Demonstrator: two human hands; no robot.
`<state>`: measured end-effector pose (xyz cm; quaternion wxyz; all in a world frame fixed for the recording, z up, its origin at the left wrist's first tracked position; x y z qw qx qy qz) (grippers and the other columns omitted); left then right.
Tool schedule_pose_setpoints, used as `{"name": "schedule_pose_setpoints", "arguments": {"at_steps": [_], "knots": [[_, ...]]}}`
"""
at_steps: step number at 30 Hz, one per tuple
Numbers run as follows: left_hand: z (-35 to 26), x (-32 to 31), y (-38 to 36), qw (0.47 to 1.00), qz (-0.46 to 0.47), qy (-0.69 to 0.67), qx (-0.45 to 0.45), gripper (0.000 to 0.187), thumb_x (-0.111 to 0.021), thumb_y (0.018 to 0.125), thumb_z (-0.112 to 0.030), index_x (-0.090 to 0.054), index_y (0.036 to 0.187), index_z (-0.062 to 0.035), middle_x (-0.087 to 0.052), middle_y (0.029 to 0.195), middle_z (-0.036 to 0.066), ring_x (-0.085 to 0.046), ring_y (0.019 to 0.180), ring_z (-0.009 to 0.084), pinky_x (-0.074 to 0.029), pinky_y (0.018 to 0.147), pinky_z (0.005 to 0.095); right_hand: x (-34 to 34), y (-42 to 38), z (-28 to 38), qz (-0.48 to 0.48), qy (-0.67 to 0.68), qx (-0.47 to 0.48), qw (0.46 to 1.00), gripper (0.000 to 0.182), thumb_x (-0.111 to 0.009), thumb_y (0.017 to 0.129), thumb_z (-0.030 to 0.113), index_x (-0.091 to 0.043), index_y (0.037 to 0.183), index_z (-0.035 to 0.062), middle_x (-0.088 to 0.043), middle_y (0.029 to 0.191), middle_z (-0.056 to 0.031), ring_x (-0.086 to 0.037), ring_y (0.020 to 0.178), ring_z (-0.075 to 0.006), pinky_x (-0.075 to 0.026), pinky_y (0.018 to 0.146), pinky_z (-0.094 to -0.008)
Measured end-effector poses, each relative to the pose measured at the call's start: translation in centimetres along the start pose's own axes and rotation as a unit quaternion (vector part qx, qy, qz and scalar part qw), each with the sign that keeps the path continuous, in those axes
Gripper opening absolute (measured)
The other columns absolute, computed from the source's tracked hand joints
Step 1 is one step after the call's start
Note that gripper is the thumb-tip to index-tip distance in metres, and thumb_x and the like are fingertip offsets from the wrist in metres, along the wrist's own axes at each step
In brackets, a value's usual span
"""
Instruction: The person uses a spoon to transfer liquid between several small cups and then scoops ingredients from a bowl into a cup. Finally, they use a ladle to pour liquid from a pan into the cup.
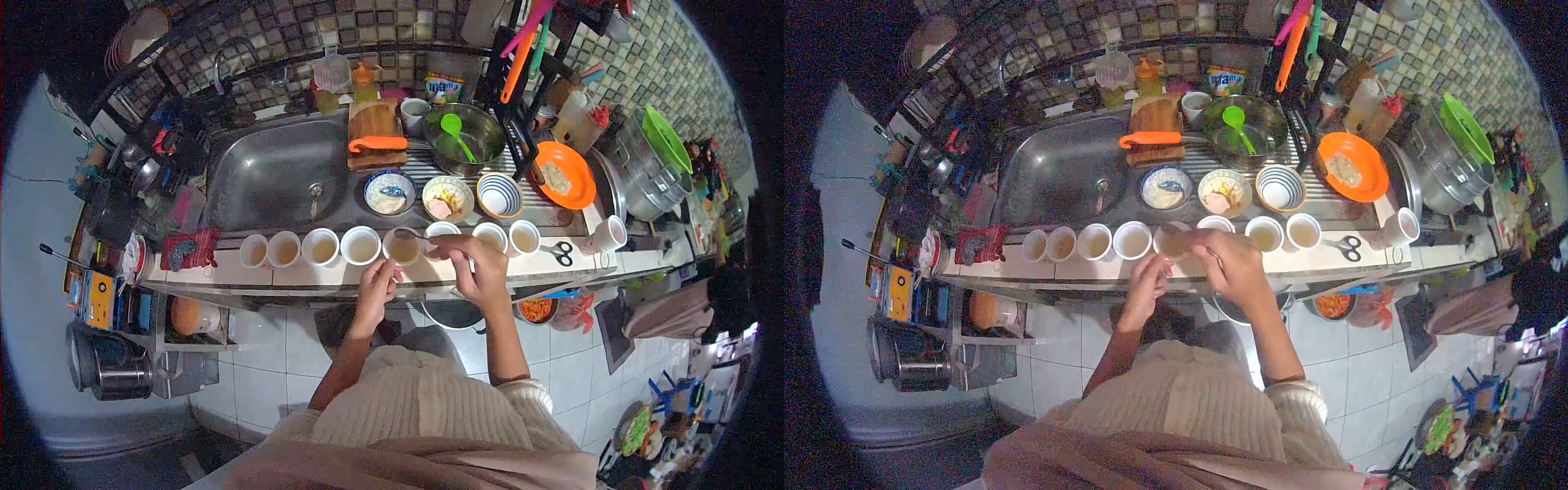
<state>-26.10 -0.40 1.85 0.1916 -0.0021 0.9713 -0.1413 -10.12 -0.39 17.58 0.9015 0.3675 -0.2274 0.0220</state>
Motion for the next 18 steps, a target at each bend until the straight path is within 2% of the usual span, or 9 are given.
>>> {"name": "schedule_pose_setpoints", "arguments": {"at_steps": [1, 5, 7, 11, 13, 14, 16, 18], "knots": [[0.1, 0.0, 0.0, 1.000, 0.003, -0.004, -0.002, 0.023, -0.050, 0.088, -0.027, -0.056, 0.079, -0.0066, -0.049, 0.066, -0.004, -0.031, 0.047, -0.0009, -0.019, 0.038, 0.0146, 0.3, -0.1, 0.3, -0.029, -0.003, 0.026, 0.999, 0.007, -0.057, 0.077, 0.007, -0.058, 0.083, 0.0037, -0.062, 0.076, -0.0090, -0.061, 0.065, -0.0242, -0.047, 0.058, -0.0309], [0.1, 0.0, 0.0, 1.000, -0.004, 0.002, 0.003, 0.023, -0.050, 0.088, -0.027, -0.056, 0.079, -0.0070, -0.048, 0.065, -0.005, -0.031, 0.047, -0.0010, -0.018, 0.038, 0.0146, 0.4, -0.4, 0.1, -0.045, 0.022, 0.041, 0.998, 0.007, -0.056, 0.078, 0.008, -0.059, 0.082, 0.0040, -0.063, 0.077, -0.0085, -0.061, 0.066, -0.0238, -0.047, 0.059, -0.0303], [0.1, 0.0, 0.0, 1.000, -0.001, 0.003, 0.005, 0.023, -0.050, 0.088, -0.028, -0.055, 0.081, -0.0064, -0.048, 0.066, -0.004, -0.031, 0.048, -0.0009, -0.018, 0.038, 0.0141, -0.3, -0.5, -0.9, 0.045, -0.004, -0.011, 0.999, 0.008, -0.056, 0.078, 0.009, -0.060, 0.083, 0.0039, -0.063, 0.079, -0.0090, -0.062, 0.068, -0.0229, -0.047, 0.061, -0.0298], [-0.1, -0.1, -0.2, 1.000, -0.009, 0.009, 0.017, 0.023, -0.050, 0.088, -0.028, -0.054, 0.083, -0.0058, -0.047, 0.067, -0.004, -0.031, 0.050, -0.0005, -0.018, 0.038, 0.0139, -0.5, -1.0, -1.8, 0.031, 0.008, -0.035, 0.999, 0.010, -0.054, 0.080, 0.010, -0.061, 0.085, 0.0040, -0.063, 0.075, -0.0091, -0.062, 0.066, -0.0220, -0.048, 0.060, -0.0290], [0.0, 0.0, -0.2, 1.000, -0.004, 0.004, 0.013, 0.024, -0.050, 0.088, -0.029, -0.054, 0.083, -0.0059, -0.047, 0.067, -0.004, -0.031, 0.050, -0.0005, -0.018, 0.038, 0.0140, -0.6, -1.5, -2.7, 0.041, 0.040, -0.085, 0.995, 0.012, -0.052, 0.082, 0.010, -0.061, 0.085, 0.0027, -0.063, 0.071, -0.0087, -0.063, 0.065, -0.0211, -0.048, 0.058, -0.0285], [-0.1, -0.1, -0.1, 1.000, 0.002, 0.000, 0.008, 0.024, -0.051, 0.087, -0.029, -0.054, 0.083, -0.0060, -0.047, 0.067, -0.004, -0.031, 0.050, -0.0005, -0.018, 0.039, 0.0141, -0.7, -1.7, -2.8, 0.041, 0.040, -0.085, 0.995, 0.012, -0.052, 0.082, 0.010, -0.061, 0.085, 0.0027, -0.063, 0.071, -0.0087, -0.063, 0.065, -0.0211, -0.048, 0.058, -0.0285], [0.0, -0.1, 0.0, 1.000, 0.000, -0.002, 0.004, 0.024, -0.050, 0.088, -0.028, -0.055, 0.082, -0.0062, -0.047, 0.066, -0.004, -0.031, 0.049, -0.0008, -0.018, 0.038, 0.0144, -0.3, -1.7, -2.7, -0.023, 0.054, -0.042, 0.997, 0.013, -0.050, 0.084, 0.010, -0.060, 0.084, 0.0013, -0.063, 0.069, -0.0093, -0.063, 0.062, -0.0197, -0.048, 0.056, -0.0276], [0.0, 0.0, -0.1, 1.000, -0.004, -0.003, 0.002, 0.024, -0.049, 0.088, -0.028, -0.056, 0.080, -0.0065, -0.048, 0.065, -0.005, -0.031, 0.048, -0.0011, -0.018, 0.038, 0.0146, -0.6, -1.7, -3.1, -0.012, 0.059, -0.078, 0.995, 0.014, -0.049, 0.085, 0.009, -0.060, 0.083, 0.0007, -0.063, 0.069, -0.0097, -0.063, 0.061, -0.0190, -0.048, 0.055, -0.0272]]}}
Point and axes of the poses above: each hand's wrist, its own y-axis towards the middle knuckle, its own x-axis out of the back of the hand, z = x × y, the point moved 5 cm from there along y, towards the middle knuckle
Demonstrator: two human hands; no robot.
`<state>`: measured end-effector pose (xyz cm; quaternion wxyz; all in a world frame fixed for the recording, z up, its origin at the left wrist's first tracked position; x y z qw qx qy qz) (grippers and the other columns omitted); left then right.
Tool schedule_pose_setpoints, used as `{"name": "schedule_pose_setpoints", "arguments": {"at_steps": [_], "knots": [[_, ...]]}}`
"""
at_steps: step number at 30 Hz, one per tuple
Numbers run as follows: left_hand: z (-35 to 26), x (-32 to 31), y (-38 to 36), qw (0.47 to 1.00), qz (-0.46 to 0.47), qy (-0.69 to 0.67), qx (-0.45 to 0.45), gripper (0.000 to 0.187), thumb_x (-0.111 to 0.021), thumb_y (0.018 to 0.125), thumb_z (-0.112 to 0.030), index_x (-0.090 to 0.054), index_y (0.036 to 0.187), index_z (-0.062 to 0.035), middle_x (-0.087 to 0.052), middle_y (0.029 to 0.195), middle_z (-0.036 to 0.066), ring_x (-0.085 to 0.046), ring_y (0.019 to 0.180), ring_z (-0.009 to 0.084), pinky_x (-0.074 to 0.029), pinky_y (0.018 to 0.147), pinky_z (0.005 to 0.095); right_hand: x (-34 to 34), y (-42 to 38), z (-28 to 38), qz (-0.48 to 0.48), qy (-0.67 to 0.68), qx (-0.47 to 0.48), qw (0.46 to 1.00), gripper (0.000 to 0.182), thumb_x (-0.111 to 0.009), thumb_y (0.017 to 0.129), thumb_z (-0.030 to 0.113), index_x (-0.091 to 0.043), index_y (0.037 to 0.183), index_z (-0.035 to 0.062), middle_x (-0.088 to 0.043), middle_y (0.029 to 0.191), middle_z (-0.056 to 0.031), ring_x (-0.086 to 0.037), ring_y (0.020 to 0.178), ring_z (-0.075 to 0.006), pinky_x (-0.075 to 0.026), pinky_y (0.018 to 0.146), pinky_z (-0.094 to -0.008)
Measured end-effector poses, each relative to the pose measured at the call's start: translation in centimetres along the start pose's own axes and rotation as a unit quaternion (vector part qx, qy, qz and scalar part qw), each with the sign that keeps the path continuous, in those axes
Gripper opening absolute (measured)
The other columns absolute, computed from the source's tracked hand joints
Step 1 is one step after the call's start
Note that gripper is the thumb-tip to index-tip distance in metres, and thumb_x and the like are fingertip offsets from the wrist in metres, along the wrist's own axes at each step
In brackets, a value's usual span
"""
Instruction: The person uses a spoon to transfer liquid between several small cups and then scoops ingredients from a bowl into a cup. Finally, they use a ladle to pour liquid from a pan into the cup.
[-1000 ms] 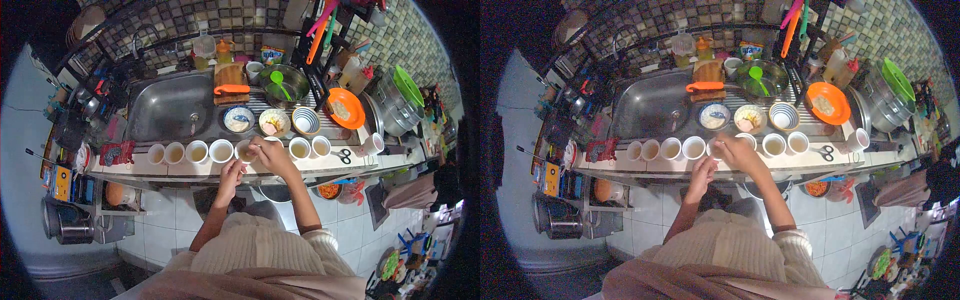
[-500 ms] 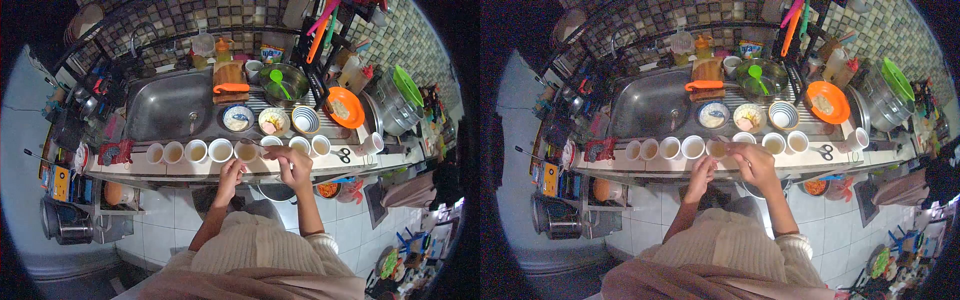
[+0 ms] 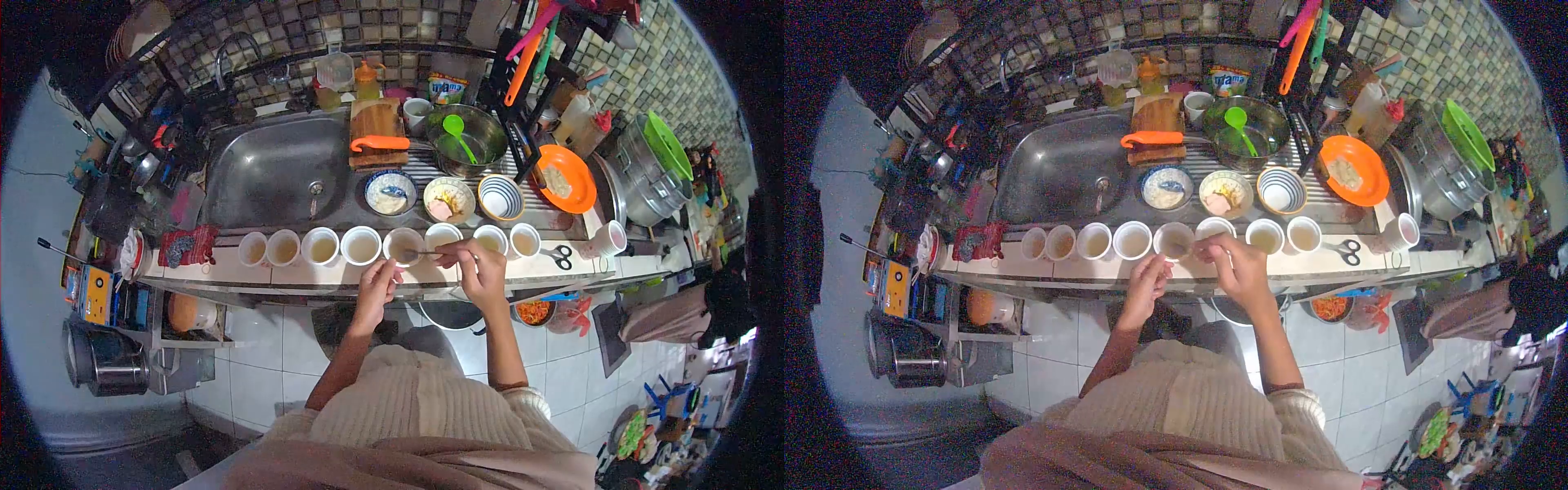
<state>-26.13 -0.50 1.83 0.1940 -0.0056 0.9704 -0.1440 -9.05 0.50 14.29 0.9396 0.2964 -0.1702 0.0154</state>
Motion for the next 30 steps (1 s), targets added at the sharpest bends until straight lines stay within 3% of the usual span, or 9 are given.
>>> {"name": "schedule_pose_setpoints", "arguments": {"at_steps": [1, 7, 11, 17, 25, 30], "knots": [[0.0, 0.0, 0.0, 1.000, -0.002, 0.013, 0.000, 0.024, -0.049, 0.088, -0.028, -0.057, 0.081, -0.0064, -0.048, 0.065, -0.005, -0.031, 0.048, -0.0010, -0.018, 0.038, 0.0147, -0.2, 0.0, -0.4, 0.007, 0.004, -0.037, 0.999, 0.015, -0.048, 0.085, 0.009, -0.060, 0.083, 0.0001, -0.063, 0.070, -0.0100, -0.063, 0.061, -0.0182, -0.048, 0.055, -0.0269], [0.1, 0.1, 0.1, 1.000, -0.001, 0.016, 0.010, 0.025, -0.049, 0.089, -0.029, -0.057, 0.083, -0.0061, -0.048, 0.065, -0.004, -0.031, 0.049, -0.0007, -0.019, 0.039, 0.0149, -1.2, -0.2, -1.8, -0.100, 0.020, -0.031, 0.994, 0.015, -0.045, 0.087, 0.008, -0.056, 0.085, -0.0018, -0.064, 0.072, -0.0108, -0.064, 0.061, -0.0167, -0.050, 0.056, -0.0255], [0.3, 0.2, 0.2, 1.000, -0.002, 0.018, 0.012, 0.025, -0.048, 0.089, -0.028, -0.057, 0.084, -0.0053, -0.048, 0.065, -0.004, -0.032, 0.049, -0.0007, -0.019, 0.039, 0.0148, -1.8, -0.6, -3.4, -0.123, 0.038, -0.060, 0.990, 0.013, -0.044, 0.089, 0.007, -0.053, 0.089, -0.0023, -0.064, 0.071, -0.0110, -0.063, 0.060, -0.0154, -0.049, 0.054, -0.0251], [-0.2, -0.1, -0.1, 1.000, -0.002, 0.010, 0.002, 0.025, -0.049, 0.089, -0.028, -0.056, 0.083, -0.0048, -0.048, 0.065, -0.004, -0.032, 0.049, -0.0007, -0.019, 0.039, 0.0146, -1.7, -1.4, -5.9, -0.214, 0.228, -0.155, 0.937, 0.013, -0.038, 0.092, 0.011, -0.040, 0.098, -0.0003, -0.058, 0.067, -0.0127, -0.060, 0.054, -0.0172, -0.048, 0.046, -0.0240], [0.0, 0.0, 0.3, 1.000, 0.000, 0.011, 0.013, 0.024, -0.050, 0.088, -0.028, -0.056, 0.080, -0.0056, -0.048, 0.064, -0.004, -0.031, 0.048, -0.0005, -0.018, 0.039, 0.0150, -0.3, -1.6, -6.6, -0.271, 0.280, -0.205, 0.898, 0.016, -0.035, 0.093, 0.018, -0.036, 0.100, 0.0028, -0.055, 0.066, -0.0164, -0.056, 0.048, -0.0214, -0.048, 0.043, -0.0269], [-0.1, 0.1, 0.0, 1.000, 0.001, 0.006, 0.018, 0.024, -0.050, 0.088, -0.028, -0.056, 0.081, -0.0057, -0.048, 0.065, -0.004, -0.030, 0.049, -0.0006, -0.019, 0.040, 0.0146, 0.2, -2.0, -6.8, -0.298, 0.276, -0.207, 0.890, 0.018, -0.037, 0.093, 0.022, -0.038, 0.097, 0.0046, -0.057, 0.065, -0.0146, -0.055, 0.045, -0.0187, -0.047, 0.041, -0.0257]]}}
Point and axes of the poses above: each hand's wrist, its own y-axis towards the middle knuckle, its own x-axis out of the back of the hand, z = x × y, the point moved 5 cm from there along y, towards the middle knuckle
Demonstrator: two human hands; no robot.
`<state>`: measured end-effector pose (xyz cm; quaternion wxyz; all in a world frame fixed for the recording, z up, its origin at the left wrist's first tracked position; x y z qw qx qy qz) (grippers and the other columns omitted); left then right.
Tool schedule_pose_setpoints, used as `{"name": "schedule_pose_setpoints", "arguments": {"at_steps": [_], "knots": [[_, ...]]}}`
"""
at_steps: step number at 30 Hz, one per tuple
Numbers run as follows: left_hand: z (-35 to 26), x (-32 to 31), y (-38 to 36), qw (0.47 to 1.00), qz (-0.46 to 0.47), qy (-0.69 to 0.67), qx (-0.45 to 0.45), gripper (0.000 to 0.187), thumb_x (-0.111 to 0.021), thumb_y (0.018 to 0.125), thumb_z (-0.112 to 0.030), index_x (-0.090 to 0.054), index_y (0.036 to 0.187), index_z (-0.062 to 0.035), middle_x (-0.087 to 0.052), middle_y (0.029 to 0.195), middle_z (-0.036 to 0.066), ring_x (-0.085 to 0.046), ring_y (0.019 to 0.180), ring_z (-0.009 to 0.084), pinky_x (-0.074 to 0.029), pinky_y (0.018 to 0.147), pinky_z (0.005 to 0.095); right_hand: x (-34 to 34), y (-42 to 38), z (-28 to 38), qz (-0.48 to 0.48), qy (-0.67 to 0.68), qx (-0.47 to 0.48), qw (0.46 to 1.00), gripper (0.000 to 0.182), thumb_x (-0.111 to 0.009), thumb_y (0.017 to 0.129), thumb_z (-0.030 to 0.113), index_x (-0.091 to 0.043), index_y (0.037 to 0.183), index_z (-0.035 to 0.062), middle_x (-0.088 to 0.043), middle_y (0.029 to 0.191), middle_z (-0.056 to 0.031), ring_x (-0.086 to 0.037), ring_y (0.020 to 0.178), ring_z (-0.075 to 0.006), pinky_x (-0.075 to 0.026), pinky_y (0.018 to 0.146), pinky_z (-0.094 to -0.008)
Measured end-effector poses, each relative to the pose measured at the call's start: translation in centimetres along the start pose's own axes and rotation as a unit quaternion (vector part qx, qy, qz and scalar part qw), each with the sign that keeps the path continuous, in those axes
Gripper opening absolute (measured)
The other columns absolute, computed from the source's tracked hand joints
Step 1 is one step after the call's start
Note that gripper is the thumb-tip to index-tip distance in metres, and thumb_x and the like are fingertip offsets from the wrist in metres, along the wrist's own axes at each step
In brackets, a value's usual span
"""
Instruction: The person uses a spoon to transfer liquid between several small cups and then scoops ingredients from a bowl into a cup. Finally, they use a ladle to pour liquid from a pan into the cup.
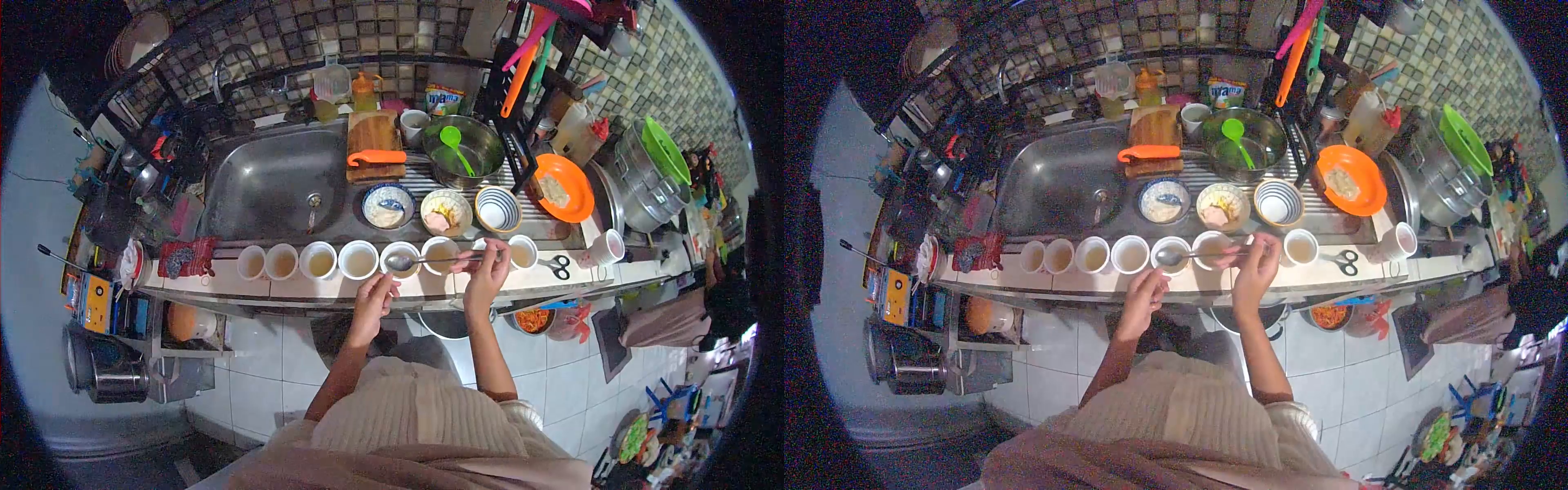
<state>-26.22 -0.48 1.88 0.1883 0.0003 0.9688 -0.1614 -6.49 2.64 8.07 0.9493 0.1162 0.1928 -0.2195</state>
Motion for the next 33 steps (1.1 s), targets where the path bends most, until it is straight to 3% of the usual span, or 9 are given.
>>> {"name": "schedule_pose_setpoints", "arguments": {"at_steps": [9, 12, 14, 15, 19, 23, 25, 28, 33], "knots": [[-0.2, -0.2, -0.1, 1.000, 0.008, -0.007, -0.005, 0.024, -0.049, 0.088, -0.029, -0.056, 0.082, -0.0063, -0.048, 0.067, -0.004, -0.031, 0.049, -0.0008, -0.019, 0.040, 0.0143, -0.7, -1.8, 2.4, 0.022, -0.070, 0.118, 0.990, 0.016, -0.036, 0.093, 0.018, -0.039, 0.098, 0.0028, -0.058, 0.067, -0.0155, -0.057, 0.049, -0.0189, -0.048, 0.044, -0.0259], [0.0, 0.0, -0.1, 1.000, 0.006, -0.009, 0.001, 0.024, -0.049, 0.088, -0.028, -0.056, 0.082, -0.0067, -0.048, 0.067, -0.004, -0.031, 0.049, -0.0007, -0.019, 0.040, 0.0146, -1.2, -2.6, 1.8, 0.096, -0.168, 0.228, 0.954, 0.015, -0.034, 0.093, 0.014, -0.040, 0.097, 0.0010, -0.059, 0.068, -0.0155, -0.060, 0.053, -0.0200, -0.049, 0.046, -0.0274], [-0.1, -0.1, -0.1, 1.000, 0.007, -0.006, -0.004, 0.023, -0.049, 0.088, -0.028, -0.056, 0.082, -0.0069, -0.048, 0.067, -0.005, -0.031, 0.049, -0.0007, -0.019, 0.040, 0.0147, -2.1, -3.3, 1.6, 0.154, -0.309, 0.330, 0.879, 0.008, -0.047, 0.084, 0.006, -0.052, 0.080, 0.0016, -0.061, 0.064, -0.0116, -0.058, 0.048, -0.0211, -0.047, 0.049, -0.0301], [-0.2, -0.1, -0.2, 1.000, 0.008, -0.003, -0.010, 0.023, -0.049, 0.088, -0.028, -0.056, 0.082, -0.0071, -0.047, 0.066, -0.005, -0.031, 0.049, -0.0006, -0.019, 0.040, 0.0149, -3.3, -3.3, 1.7, 0.219, -0.313, 0.242, 0.892, 0.006, -0.051, 0.081, 0.007, -0.053, 0.076, 0.0042, -0.059, 0.064, -0.0102, -0.057, 0.051, -0.0245, -0.045, 0.050, -0.0346], [-0.2, 0.0, -0.2, 1.000, 0.001, -0.011, 0.003, 0.022, -0.050, 0.088, -0.026, -0.055, 0.085, -0.0051, -0.047, 0.067, -0.004, -0.030, 0.050, -0.0011, -0.019, 0.039, 0.0134, -6.2, -3.5, 0.9, 0.358, -0.360, 0.314, 0.803, 0.011, -0.053, 0.082, 0.015, -0.050, 0.077, 0.0051, -0.054, 0.063, -0.0115, -0.055, 0.053, -0.0293, -0.045, 0.051, -0.0364], [-0.1, 0.1, 0.0, 1.000, 0.013, -0.011, 0.011, 0.020, -0.050, 0.088, -0.025, -0.055, 0.084, -0.0056, -0.047, 0.067, -0.004, -0.031, 0.049, -0.0017, -0.019, 0.038, 0.0130, -7.9, -2.3, 0.7, 0.346, -0.422, 0.308, 0.779, 0.014, -0.050, 0.084, 0.020, -0.049, 0.083, 0.0059, -0.055, 0.064, -0.0132, -0.056, 0.053, -0.0301, -0.045, 0.049, -0.0382], [-0.1, -0.1, 0.0, 1.000, 0.019, -0.015, 0.010, 0.020, -0.050, 0.088, -0.024, -0.055, 0.083, -0.0057, -0.047, 0.067, -0.004, -0.031, 0.049, -0.0018, -0.020, 0.038, 0.0128, -8.2, -1.4, -0.2, 0.367, -0.475, 0.211, 0.771, 0.009, -0.052, 0.083, 0.013, -0.048, 0.082, 0.0049, -0.056, 0.060, -0.0121, -0.058, 0.055, -0.0301, -0.044, 0.049, -0.0362], [-0.2, 0.0, -0.1, 1.000, 0.011, -0.014, 0.005, 0.020, -0.050, 0.088, -0.024, -0.055, 0.083, -0.0059, -0.047, 0.067, -0.004, -0.031, 0.049, -0.0021, -0.020, 0.037, 0.0125, -9.3, -1.0, 0.4, 0.370, -0.379, 0.221, 0.819, 0.010, -0.050, 0.085, 0.015, -0.048, 0.083, 0.0049, -0.055, 0.059, -0.0128, -0.058, 0.055, -0.0318, -0.043, 0.047, -0.0383], [0.0, 0.0, 0.1, 1.000, 0.010, -0.010, -0.002, 0.020, -0.049, 0.088, -0.025, -0.055, 0.083, -0.0064, -0.047, 0.067, -0.005, -0.032, 0.050, -0.0021, -0.021, 0.038, 0.0126, -9.8, -0.6, 0.4, 0.319, -0.411, 0.265, 0.812, 0.011, -0.048, 0.086, 0.018, -0.046, 0.085, 0.0066, -0.053, 0.056, -0.0156, -0.056, 0.053, -0.0347, -0.042, 0.044, -0.0421]]}}
Point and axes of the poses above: each hand's wrist, its own y-axis towards the middle knuckle, its own x-axis out of the back of the hand, z = x × y, the point moved 5 cm from there along y, towards the middle knuckle
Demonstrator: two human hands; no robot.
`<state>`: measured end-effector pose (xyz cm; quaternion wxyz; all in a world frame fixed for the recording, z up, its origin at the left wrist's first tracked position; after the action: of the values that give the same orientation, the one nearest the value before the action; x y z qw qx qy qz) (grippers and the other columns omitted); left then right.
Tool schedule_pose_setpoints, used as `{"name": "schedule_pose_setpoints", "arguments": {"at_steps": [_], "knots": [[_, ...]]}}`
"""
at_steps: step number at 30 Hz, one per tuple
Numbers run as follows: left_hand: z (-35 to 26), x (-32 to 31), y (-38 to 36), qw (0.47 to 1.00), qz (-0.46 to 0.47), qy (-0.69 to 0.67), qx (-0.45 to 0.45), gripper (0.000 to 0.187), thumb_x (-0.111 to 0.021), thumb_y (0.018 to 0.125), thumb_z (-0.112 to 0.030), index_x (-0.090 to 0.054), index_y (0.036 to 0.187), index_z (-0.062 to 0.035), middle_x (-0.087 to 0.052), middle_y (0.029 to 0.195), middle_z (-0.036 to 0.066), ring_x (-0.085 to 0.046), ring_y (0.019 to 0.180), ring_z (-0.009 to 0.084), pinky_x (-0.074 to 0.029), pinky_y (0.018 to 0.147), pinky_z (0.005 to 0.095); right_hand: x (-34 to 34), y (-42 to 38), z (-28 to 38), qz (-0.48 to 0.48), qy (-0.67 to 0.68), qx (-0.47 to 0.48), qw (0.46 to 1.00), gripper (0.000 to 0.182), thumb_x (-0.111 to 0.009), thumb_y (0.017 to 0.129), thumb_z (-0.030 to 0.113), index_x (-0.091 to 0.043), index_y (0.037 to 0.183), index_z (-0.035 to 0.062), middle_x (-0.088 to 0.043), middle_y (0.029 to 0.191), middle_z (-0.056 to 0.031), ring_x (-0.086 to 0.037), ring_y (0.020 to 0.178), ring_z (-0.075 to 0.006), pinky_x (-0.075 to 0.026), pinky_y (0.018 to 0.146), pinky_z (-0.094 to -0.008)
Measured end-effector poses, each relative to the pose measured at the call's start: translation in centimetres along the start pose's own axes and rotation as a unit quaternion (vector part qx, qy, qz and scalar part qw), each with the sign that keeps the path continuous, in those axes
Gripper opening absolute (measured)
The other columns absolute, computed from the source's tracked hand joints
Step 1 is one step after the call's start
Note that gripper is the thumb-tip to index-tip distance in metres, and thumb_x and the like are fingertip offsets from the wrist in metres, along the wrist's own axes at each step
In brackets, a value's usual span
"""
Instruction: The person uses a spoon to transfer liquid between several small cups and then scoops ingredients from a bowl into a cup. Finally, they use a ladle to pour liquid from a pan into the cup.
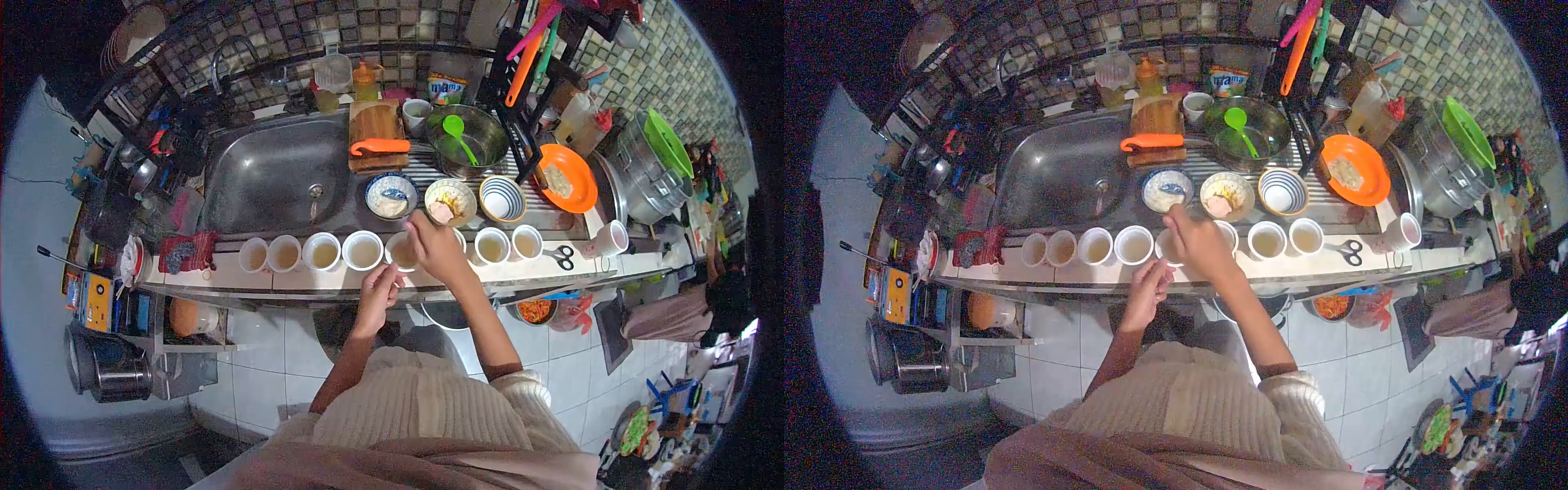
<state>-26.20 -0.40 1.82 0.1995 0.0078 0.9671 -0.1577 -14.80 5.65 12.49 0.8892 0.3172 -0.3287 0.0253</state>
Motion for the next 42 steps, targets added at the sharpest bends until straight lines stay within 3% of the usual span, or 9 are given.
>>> {"name": "schedule_pose_setpoints", "arguments": {"at_steps": [5, 13, 17, 19, 22, 27, 29, 34, 42], "knots": [[-0.1, -0.1, -0.1, 1.000, -0.010, -0.006, 0.003, 0.020, -0.049, 0.088, -0.025, -0.056, 0.081, -0.0068, -0.048, 0.065, -0.005, -0.030, 0.047, -0.0009, -0.019, 0.039, 0.0144, -0.2, -0.1, 0.7, -0.030, 0.008, -0.012, 0.999, 0.013, -0.047, 0.087, 0.020, -0.045, 0.087, 0.0077, -0.052, 0.053, -0.0187, -0.054, 0.051, -0.0382, -0.040, 0.043, -0.0457], [0.0, 0.0, 0.0, 1.000, -0.008, -0.016, 0.012, 0.018, -0.050, 0.088, -0.023, -0.057, 0.083, -0.0070, -0.049, 0.065, -0.005, -0.030, 0.046, -0.0019, -0.018, 0.037, 0.0138, -0.1, -1.0, 1.5, 0.112, -0.004, 0.041, 0.993, 0.014, -0.050, 0.084, 0.020, -0.047, 0.088, 0.0081, -0.055, 0.057, -0.0159, -0.056, 0.051, -0.0337, -0.043, 0.043, -0.0424], [-0.2, -0.2, 0.0, 0.999, -0.006, -0.020, 0.030, 0.019, -0.050, 0.087, -0.024, -0.053, 0.083, -0.0061, -0.048, 0.068, -0.003, -0.031, 0.049, -0.0008, -0.020, 0.038, 0.0134, 3.3, -1.9, 2.1, 0.026, -0.004, 0.094, 0.995, 0.007, -0.050, 0.084, 0.012, -0.052, 0.084, 0.0044, -0.058, 0.065, -0.0134, -0.057, 0.050, -0.0265, -0.045, 0.046, -0.0332], [-0.1, 0.0, -0.1, 0.999, -0.015, -0.004, 0.029, 0.022, -0.050, 0.088, -0.027, -0.057, 0.083, -0.0067, -0.048, 0.065, -0.005, -0.030, 0.048, -0.0017, -0.019, 0.038, 0.0140, 5.2, -3.2, 1.5, -0.100, 0.032, 0.099, 0.989, 0.014, -0.042, 0.089, 0.011, -0.048, 0.083, -0.0002, -0.059, 0.067, -0.0137, -0.057, 0.050, -0.0194, -0.046, 0.046, -0.0275], [-0.1, 0.0, -0.2, 1.000, -0.012, -0.006, 0.016, 0.022, -0.050, 0.088, -0.027, -0.057, 0.083, -0.0067, -0.048, 0.066, -0.005, -0.031, 0.050, -0.0015, -0.019, 0.039, 0.0140, 6.5, -4.0, 0.0, -0.209, 0.286, -0.059, 0.933, 0.021, -0.036, 0.092, 0.011, -0.047, 0.083, -0.0031, -0.063, 0.075, -0.0109, -0.058, 0.056, -0.0115, -0.048, 0.051, -0.0235], [-0.1, -0.1, -0.2, 1.000, -0.009, -0.005, 0.016, 0.023, -0.049, 0.089, -0.027, -0.057, 0.083, -0.0069, -0.048, 0.067, -0.005, -0.031, 0.051, -0.0011, -0.020, 0.040, 0.0136, 5.1, -4.2, -1.4, -0.211, 0.276, -0.080, 0.934, 0.018, -0.038, 0.092, 0.011, -0.047, 0.083, -0.0022, -0.063, 0.073, -0.0111, -0.058, 0.054, -0.0116, -0.048, 0.050, -0.0233], [0.0, 0.0, -0.2, 1.000, -0.002, -0.002, 0.018, 0.023, -0.049, 0.089, -0.028, -0.057, 0.084, -0.0071, -0.048, 0.067, -0.005, -0.031, 0.051, -0.0010, -0.020, 0.040, 0.0135, 4.1, -4.3, -1.7, -0.176, 0.170, -0.090, 0.965, 0.018, -0.039, 0.091, 0.010, -0.048, 0.082, -0.0015, -0.062, 0.070, -0.0102, -0.057, 0.052, -0.0108, -0.048, 0.050, -0.0233], [0.0, 0.0, -0.8, 0.999, 0.015, 0.003, 0.035, 0.022, -0.049, 0.088, -0.029, -0.056, 0.090, -0.0080, -0.049, 0.071, -0.005, -0.032, 0.054, -0.0006, -0.020, 0.041, 0.0137, 2.9, -4.5, -4.5, -0.195, 0.297, -0.223, 0.908, 0.025, -0.036, 0.093, 0.018, -0.047, 0.083, -0.0020, -0.058, 0.063, -0.0093, -0.058, 0.050, -0.0129, -0.046, 0.045, -0.0235], [-0.4, 0.3, -1.5, 0.999, 0.010, -0.004, 0.053, 0.020, -0.050, 0.087, -0.028, -0.056, 0.090, -0.0094, -0.049, 0.073, -0.005, -0.033, 0.055, 0.0000, -0.021, 0.042, 0.0138, 3.8, -5.1, -6.2, -0.246, 0.397, -0.288, 0.836, 0.027, -0.033, 0.094, 0.024, -0.042, 0.085, 0.0004, -0.056, 0.067, -0.0126, -0.056, 0.048, -0.0163, -0.046, 0.043, -0.0236]]}}
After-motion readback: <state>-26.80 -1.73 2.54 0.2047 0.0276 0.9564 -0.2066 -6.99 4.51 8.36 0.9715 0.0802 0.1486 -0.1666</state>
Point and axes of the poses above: each hand's wrist, its own y-axis towards the middle knuckle, its own x-axis out of the back of the hand, z = x × y, the point moved 5 cm from there along y, towards the middle knuckle
